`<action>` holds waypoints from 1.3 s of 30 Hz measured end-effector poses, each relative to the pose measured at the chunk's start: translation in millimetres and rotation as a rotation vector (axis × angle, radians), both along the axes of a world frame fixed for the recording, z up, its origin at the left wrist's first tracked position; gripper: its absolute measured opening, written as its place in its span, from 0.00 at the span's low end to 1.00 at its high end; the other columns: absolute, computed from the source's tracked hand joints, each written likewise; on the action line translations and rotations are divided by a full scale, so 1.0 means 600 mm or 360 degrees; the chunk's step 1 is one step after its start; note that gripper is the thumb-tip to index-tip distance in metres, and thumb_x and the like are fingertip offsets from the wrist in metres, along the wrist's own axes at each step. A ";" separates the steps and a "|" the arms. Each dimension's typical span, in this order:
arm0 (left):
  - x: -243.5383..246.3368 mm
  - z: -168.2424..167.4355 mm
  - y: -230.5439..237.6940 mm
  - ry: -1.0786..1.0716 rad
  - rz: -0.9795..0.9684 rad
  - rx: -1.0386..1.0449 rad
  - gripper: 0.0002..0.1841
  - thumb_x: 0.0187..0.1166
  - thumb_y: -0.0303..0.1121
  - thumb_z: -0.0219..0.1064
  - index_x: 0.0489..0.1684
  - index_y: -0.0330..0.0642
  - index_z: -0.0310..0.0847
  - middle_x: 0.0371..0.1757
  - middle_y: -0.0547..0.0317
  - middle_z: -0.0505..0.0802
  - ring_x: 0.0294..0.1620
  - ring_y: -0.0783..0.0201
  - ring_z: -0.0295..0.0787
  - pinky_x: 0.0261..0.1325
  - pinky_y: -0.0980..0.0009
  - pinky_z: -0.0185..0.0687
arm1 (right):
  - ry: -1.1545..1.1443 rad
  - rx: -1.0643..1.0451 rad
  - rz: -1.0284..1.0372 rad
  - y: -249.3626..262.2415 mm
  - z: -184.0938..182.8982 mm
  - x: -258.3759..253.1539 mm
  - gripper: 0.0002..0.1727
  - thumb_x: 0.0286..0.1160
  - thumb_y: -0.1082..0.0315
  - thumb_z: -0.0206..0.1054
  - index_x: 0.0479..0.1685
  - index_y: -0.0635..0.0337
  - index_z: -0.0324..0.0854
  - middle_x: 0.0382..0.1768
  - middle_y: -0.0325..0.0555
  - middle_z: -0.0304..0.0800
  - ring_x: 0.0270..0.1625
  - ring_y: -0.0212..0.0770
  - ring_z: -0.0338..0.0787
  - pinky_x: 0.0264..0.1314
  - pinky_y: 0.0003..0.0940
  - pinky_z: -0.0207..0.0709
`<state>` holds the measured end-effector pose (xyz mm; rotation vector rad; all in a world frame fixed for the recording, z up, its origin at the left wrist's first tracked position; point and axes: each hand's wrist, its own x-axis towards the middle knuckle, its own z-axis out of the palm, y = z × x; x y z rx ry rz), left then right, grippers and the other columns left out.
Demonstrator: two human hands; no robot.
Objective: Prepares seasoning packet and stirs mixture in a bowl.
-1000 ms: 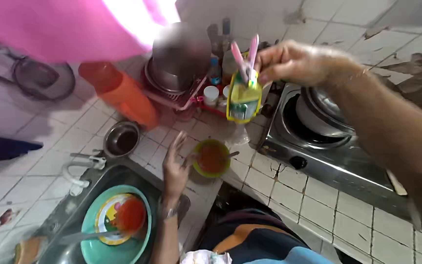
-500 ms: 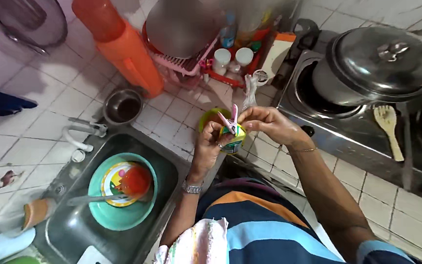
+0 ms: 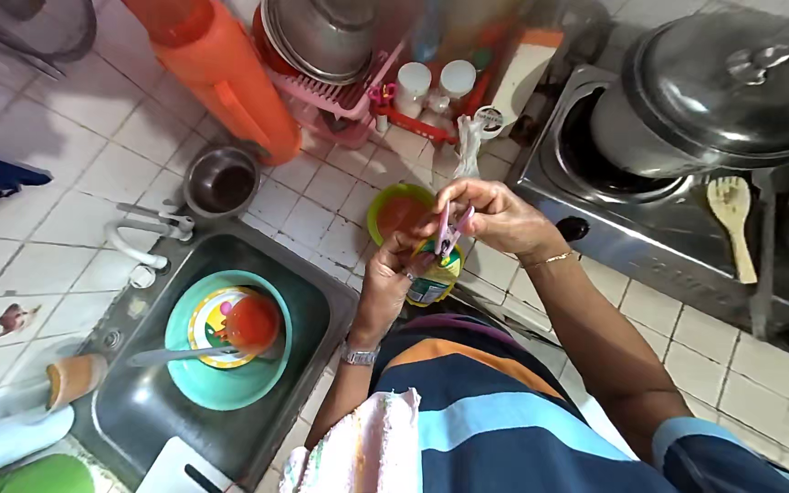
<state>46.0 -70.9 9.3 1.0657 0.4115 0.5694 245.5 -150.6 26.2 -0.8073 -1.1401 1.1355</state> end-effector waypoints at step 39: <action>0.052 -0.052 -0.038 0.0052 0.0414 -0.0230 0.20 0.76 0.17 0.63 0.65 0.45 0.73 0.50 0.61 0.92 0.51 0.68 0.90 0.58 0.66 0.87 | 0.0024 -0.0811 -0.0713 -0.085 -0.145 -0.070 0.22 0.68 0.58 0.75 0.61 0.51 0.82 0.45 0.27 0.95 0.48 0.23 0.92 0.54 0.26 0.88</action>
